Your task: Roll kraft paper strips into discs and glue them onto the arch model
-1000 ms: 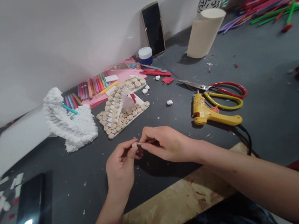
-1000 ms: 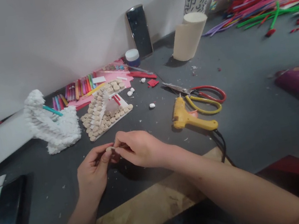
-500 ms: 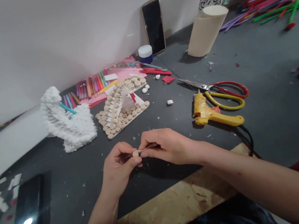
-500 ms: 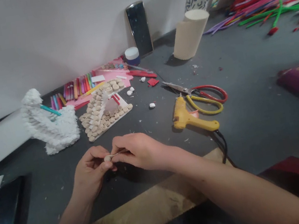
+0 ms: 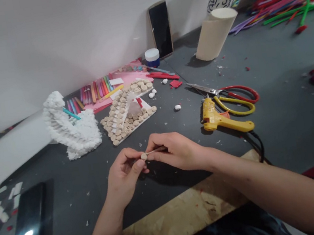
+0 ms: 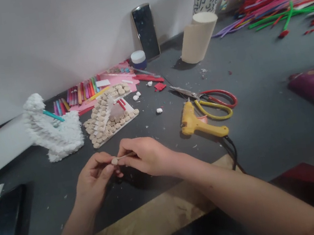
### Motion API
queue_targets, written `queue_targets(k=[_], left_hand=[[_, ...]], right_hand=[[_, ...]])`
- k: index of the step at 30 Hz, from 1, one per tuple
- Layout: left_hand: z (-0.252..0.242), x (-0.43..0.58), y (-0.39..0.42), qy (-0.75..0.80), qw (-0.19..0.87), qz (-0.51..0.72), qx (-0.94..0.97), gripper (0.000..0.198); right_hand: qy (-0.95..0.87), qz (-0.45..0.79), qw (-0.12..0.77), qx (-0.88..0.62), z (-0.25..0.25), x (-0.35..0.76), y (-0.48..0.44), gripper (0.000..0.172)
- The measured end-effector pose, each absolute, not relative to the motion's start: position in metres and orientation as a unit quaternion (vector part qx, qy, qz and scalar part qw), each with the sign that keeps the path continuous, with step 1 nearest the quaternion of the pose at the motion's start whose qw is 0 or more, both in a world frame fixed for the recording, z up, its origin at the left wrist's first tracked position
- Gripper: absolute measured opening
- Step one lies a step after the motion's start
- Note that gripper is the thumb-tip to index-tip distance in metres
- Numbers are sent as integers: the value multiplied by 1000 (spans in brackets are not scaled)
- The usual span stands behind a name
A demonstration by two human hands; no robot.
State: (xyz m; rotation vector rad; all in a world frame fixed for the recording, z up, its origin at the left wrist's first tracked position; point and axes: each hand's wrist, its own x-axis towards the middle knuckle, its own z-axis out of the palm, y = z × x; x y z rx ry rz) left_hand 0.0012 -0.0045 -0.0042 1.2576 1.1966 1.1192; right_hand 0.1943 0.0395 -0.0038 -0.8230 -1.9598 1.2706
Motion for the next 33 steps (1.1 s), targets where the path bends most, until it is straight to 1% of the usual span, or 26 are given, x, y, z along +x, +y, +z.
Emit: queue_targets(k=[3,7,11,15,23,28,33], left_hand=[[-1,1,-5,532,490,430,541,17],[0,5,-6,548,447,390,591,27],[-1,9,-8,568,387,388,613,25],[-2,11,-9,588,360,396,606,23],[-5,8,-8,602,374,419,568,23],[-7,7,-5,612,391,435,532,24],[-9,9,-4,606,411,458,504,26]], right_hand=[[-756,487,319,-300,-6,195,41,10],[-754,485,320,-307,-9,193,41,9],[-742,466,313,-367,-11,190,40,12],[-742,445,313,-393,-10,191,41,17],[-782,423,321,-327,-6,197,41,7],[-768,421,310,-371,-8,196,40,11],[-780,413,306,-356,-7,195,39,12]])
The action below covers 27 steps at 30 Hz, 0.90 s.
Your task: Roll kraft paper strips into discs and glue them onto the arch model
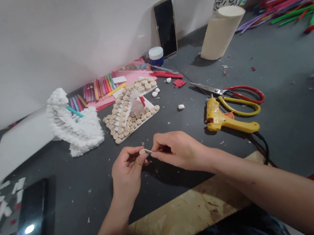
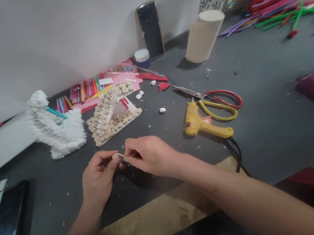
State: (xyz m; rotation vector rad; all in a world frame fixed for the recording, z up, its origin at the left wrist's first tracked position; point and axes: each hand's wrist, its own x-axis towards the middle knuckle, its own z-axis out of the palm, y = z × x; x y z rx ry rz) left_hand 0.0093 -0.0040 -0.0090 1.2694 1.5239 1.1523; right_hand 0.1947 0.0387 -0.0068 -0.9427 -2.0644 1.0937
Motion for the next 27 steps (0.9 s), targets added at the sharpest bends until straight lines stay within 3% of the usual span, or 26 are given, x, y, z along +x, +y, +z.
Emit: queue_targets(k=[15,27], left_hand=[[-11,4,0,488,575,469,460,34],[-2,8,-5,559,507,440,488,30]], right_hand=[[-779,450,302,-314,-1,194,37,9],[-747,442,328,-373,-9,191,37,12]])
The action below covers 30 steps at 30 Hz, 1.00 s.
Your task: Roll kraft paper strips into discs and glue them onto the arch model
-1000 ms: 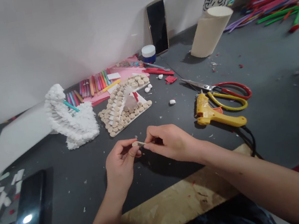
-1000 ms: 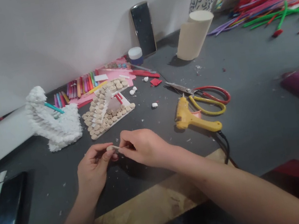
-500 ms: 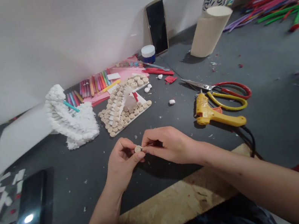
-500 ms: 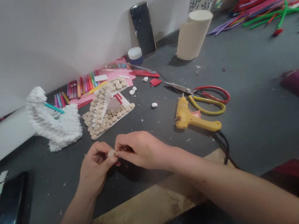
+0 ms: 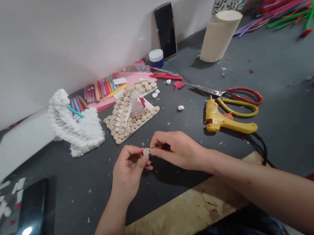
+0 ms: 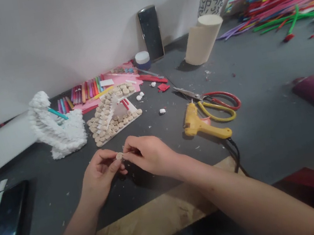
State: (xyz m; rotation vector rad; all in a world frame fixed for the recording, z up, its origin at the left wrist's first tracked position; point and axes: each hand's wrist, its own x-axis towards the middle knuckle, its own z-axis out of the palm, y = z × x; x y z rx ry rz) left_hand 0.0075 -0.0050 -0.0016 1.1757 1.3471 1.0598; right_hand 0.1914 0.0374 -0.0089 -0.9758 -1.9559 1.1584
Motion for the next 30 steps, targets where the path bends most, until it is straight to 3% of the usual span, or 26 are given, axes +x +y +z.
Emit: queue_targets(k=[18,30], left_hand=[[1,9,-3,591,439,427,525,28],[-9,7,-1,554,505,469,467,31]], right_hand=[[-762,416,315,-384,-12,192,40,8],[-776,417,329,-341,-8,192,38,14]])
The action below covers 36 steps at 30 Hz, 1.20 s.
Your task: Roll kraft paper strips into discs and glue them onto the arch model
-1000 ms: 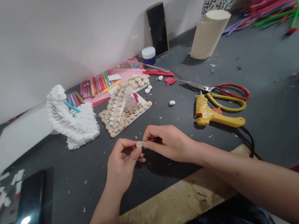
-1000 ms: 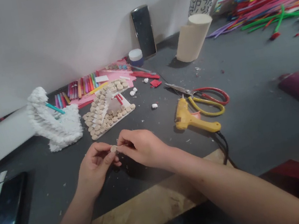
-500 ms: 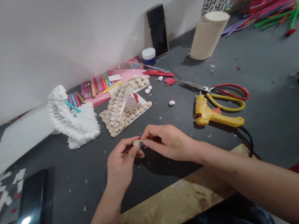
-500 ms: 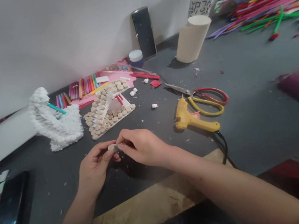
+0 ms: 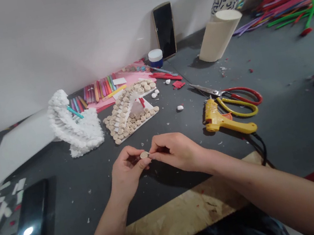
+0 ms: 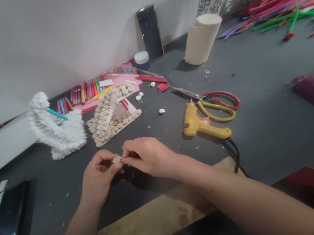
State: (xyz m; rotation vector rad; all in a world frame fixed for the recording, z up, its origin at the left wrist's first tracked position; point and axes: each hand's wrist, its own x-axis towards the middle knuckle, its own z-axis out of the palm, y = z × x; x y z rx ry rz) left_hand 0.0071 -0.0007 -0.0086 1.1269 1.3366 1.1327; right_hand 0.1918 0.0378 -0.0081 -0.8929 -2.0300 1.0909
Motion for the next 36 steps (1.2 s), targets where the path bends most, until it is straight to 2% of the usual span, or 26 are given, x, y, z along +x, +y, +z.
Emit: queue_targets(k=[4,10,16,22,27,36], left_hand=[[-12,8,0,530,533,474,458,32],[-6,10,-4,556,505,456,478,30],[-2,5,-4,572,497,430,490,28],[-3,3,-3,558,507,391,529,33],[0,8,-3,575,466,411,532,26],[-6,7,-1,587,485,432,484,26]], right_hand=[[-774,419,318,-352,-9,190,37,11],[-739,432,326,-402,-9,189,37,13],[-757,434,321,-368,-12,192,41,11],[-765,420,317,-372,-13,191,40,9],[-756,409,313,-404,-14,189,39,8],[-740,421,306,-426,-14,189,41,8]])
